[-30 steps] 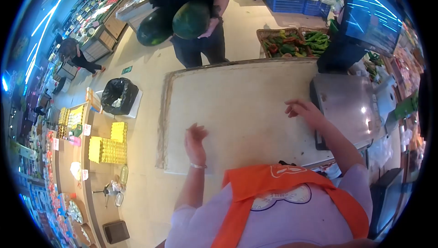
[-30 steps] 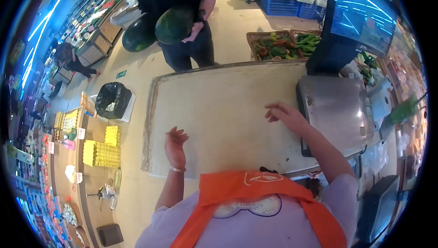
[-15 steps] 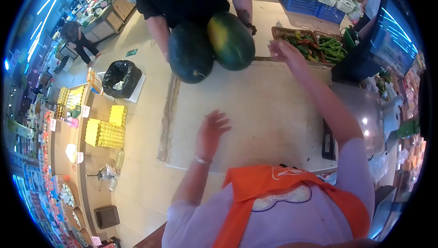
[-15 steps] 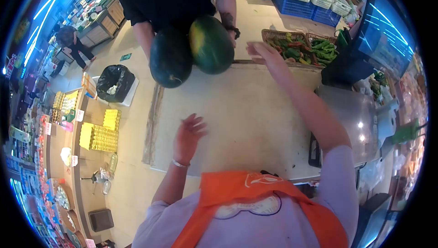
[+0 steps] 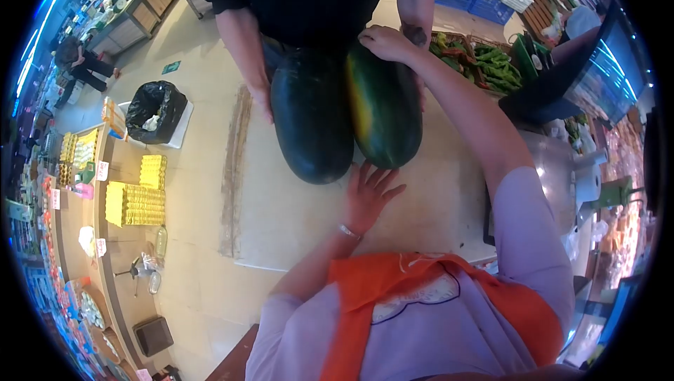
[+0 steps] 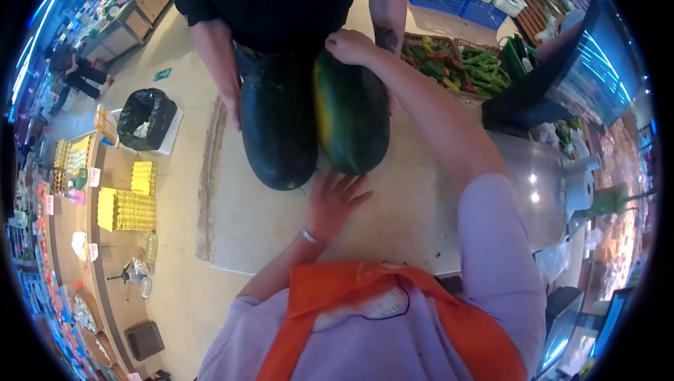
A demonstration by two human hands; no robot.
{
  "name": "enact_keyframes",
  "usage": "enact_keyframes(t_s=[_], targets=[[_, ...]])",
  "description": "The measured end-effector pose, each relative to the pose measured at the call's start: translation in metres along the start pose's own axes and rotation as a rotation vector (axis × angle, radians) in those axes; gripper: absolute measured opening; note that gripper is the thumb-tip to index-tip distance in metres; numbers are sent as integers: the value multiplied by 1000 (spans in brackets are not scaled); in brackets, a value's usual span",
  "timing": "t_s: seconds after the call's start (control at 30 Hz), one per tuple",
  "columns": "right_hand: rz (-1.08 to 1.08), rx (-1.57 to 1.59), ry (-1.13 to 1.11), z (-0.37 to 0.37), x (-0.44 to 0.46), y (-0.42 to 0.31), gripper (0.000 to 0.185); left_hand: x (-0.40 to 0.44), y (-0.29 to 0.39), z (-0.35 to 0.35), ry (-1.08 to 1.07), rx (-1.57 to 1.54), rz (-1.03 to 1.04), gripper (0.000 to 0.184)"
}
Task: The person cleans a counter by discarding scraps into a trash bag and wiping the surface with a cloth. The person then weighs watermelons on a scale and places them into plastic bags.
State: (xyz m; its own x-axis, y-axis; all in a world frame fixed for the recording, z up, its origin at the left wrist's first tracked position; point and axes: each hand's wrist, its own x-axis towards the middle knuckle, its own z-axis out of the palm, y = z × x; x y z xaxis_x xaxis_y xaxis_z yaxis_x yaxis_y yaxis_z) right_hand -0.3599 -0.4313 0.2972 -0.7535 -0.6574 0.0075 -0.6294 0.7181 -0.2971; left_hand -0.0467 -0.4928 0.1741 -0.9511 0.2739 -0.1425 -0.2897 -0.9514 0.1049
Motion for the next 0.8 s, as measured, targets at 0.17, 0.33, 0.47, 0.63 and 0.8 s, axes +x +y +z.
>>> enact_keyframes(t_s=[0.17, 0.33, 0.47, 0.63, 0.8], targets=[[37, -81, -178, 32, 39, 43, 43, 13, -17, -1, 17, -87, -52, 66], [178, 16, -260, 32, 19, 32, 51, 20, -23, 11, 26, -130, -74, 82], [197, 9, -253, 20, -11, 7, 56, 4, -24, 13, 106, -247, -166, 90], [161, -45, -341, 22, -46, -10, 58, -31, -24, 9, 126, -337, -349, 94], [163, 6, -442, 16, -114, -37, 66, -95, -25, 4, 218, -154, -408, 94]])
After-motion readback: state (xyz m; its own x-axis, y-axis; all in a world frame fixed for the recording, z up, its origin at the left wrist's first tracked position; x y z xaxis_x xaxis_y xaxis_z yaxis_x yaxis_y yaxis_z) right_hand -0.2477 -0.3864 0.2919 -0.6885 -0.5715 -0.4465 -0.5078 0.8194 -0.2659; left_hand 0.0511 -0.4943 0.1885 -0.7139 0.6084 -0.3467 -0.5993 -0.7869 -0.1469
